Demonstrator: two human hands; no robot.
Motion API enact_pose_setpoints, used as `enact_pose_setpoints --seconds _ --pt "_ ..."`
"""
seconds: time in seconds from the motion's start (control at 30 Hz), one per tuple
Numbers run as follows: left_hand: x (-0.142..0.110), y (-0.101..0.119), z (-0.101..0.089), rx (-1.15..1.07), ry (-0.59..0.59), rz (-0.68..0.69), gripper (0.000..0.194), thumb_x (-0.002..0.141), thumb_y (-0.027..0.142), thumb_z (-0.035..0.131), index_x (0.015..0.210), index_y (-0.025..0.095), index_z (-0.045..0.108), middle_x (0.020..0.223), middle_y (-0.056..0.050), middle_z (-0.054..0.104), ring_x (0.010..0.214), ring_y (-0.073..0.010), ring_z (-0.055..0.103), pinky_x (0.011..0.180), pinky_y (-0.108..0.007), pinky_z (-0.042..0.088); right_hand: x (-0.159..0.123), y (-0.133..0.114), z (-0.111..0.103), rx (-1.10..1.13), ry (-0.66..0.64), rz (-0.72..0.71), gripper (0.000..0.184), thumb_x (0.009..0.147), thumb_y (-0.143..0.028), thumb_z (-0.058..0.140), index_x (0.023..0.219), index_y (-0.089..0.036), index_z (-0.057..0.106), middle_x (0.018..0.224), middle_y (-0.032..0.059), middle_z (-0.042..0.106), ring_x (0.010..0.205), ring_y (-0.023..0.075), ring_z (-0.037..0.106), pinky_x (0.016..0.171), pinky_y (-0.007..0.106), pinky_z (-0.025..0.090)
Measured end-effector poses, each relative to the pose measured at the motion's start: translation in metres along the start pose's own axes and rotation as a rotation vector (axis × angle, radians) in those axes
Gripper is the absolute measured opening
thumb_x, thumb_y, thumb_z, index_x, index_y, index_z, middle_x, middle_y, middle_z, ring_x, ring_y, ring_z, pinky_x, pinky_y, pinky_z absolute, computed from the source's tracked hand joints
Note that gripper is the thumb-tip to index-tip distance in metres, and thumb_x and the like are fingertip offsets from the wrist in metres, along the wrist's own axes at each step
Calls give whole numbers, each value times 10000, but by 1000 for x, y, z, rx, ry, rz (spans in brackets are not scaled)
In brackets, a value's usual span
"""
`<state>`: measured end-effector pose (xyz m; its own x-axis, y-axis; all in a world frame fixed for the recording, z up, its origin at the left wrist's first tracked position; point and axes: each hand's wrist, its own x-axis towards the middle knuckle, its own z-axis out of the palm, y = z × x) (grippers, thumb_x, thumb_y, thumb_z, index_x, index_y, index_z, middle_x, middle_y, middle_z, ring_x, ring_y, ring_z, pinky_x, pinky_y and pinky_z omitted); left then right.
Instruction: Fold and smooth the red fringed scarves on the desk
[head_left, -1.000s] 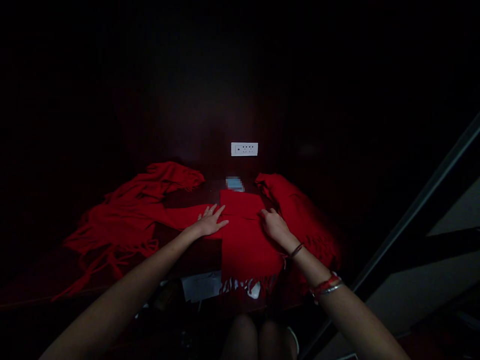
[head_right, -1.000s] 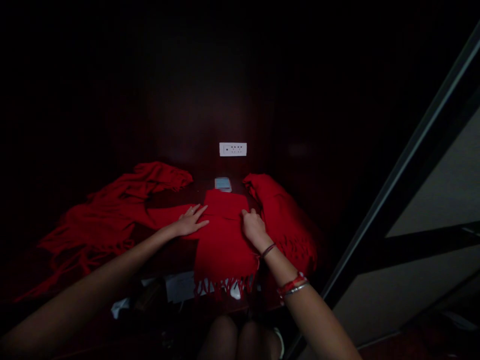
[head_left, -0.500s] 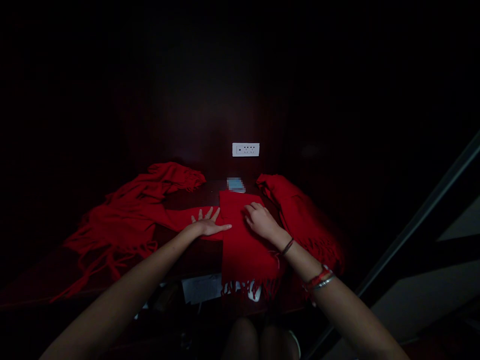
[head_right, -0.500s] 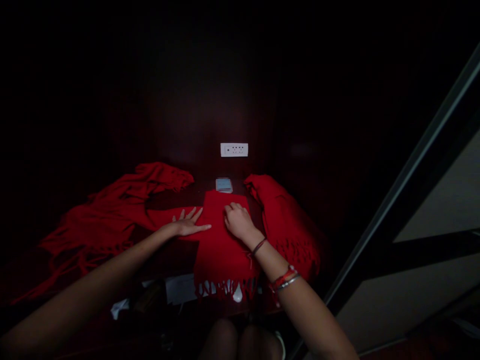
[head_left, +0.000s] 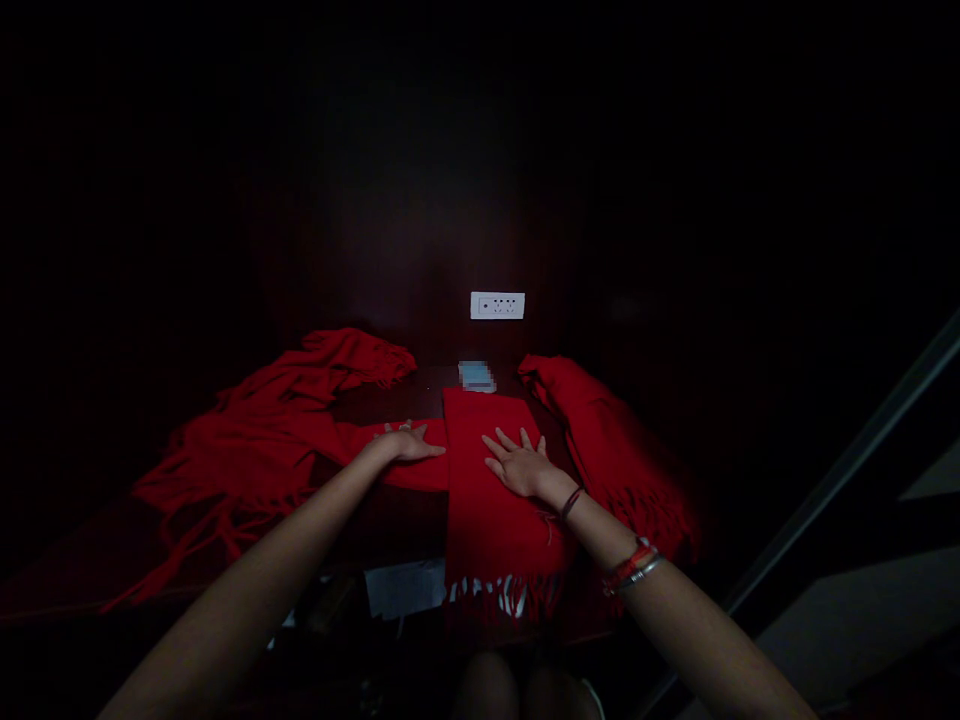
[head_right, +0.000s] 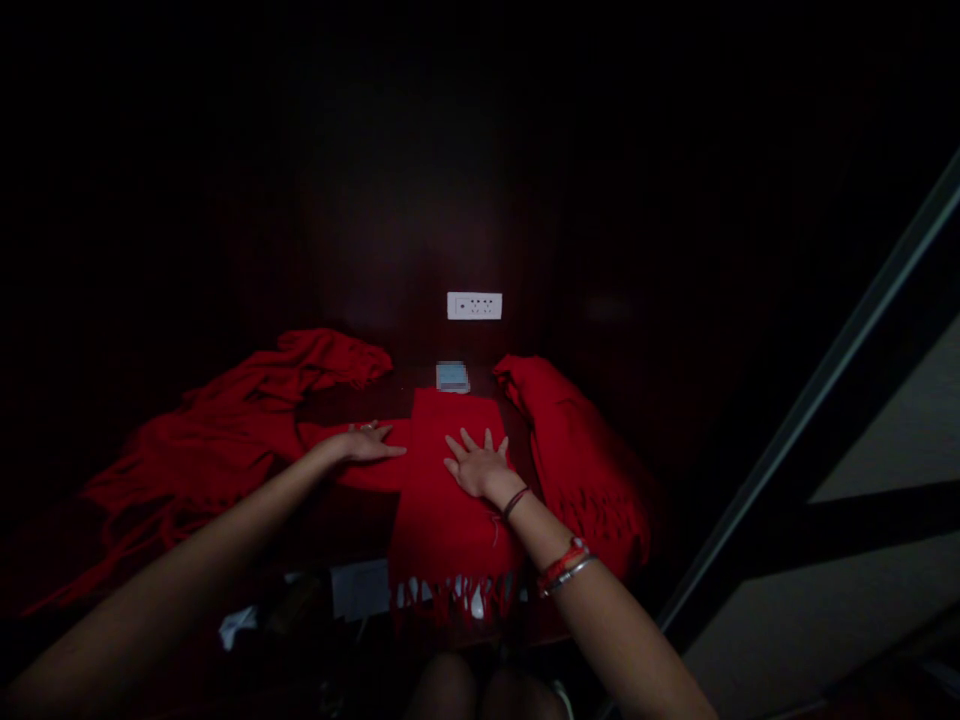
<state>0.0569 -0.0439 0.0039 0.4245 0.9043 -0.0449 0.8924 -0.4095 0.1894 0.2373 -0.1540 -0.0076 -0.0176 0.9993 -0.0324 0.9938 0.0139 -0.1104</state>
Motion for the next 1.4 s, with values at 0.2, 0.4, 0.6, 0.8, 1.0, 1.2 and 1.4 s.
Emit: enact_pose_setpoints --seconds 0.2,0.4,0.6,0.8,1.0,1.2,1.4 --pt "24 35 3 -72 72 38 503 807 443 215 1227 206 357 1276 -89 353 1179 -247 278 927 -392 250 -24 5 -5 -122 302 138 315 804 -120 308 1074 -80 465 1091 194 482 969 209 484 760 297 393" --pt "27 39 28 -96 -13 -24 604 751 572 226 1284 289 213 1363 -78 129 1209 -363 79 877 -580 159 -44 22 -2 -247 347 133 236 756 -37 346 858 -138 534 904 113 537 850 174 497 700 236 378" --pt "27 32 25 -78 -48 12 573 778 521 213 1297 282 165 1366 -80 112 1216 -343 70 887 -568 154 -36 34 -7 -48 339 160 191 801 -180 358 847 -142 540 836 76 561 735 133 527 643 205 361" --pt "18 42 24 -25 195 88 550 789 484 263 1273 222 264 1371 -100 74 1230 -310 13 937 -519 93 -34 58 -26 10 285 73 143 731 -167 459 805 -147 579 843 69 594 782 140 538 668 195 353" --pt "2 58 26 -40 1 448 750 683 647 325 1302 268 136 1377 -53 32 1238 -260 -30 966 -469 41 -30 50 -14 -109 243 94 199 783 -213 394 823 -151 579 841 87 602 761 154 558 615 204 365" --pt "1 57 28 -32 -126 429 881 617 698 347 1312 237 65 1368 -65 -24 1229 -270 -70 966 -459 20 -31 46 -11 -164 364 145 225 809 -252 348 828 -165 555 840 80 589 744 153 551 639 221 364" --pt "-1 59 25 -39 -138 407 900 590 729 334 1309 256 70 1366 -57 -33 1215 -306 -94 957 -479 22 -40 43 -16 -17 472 72 218 805 -291 353 835 -172 533 834 60 564 759 131 522 658 201 353"
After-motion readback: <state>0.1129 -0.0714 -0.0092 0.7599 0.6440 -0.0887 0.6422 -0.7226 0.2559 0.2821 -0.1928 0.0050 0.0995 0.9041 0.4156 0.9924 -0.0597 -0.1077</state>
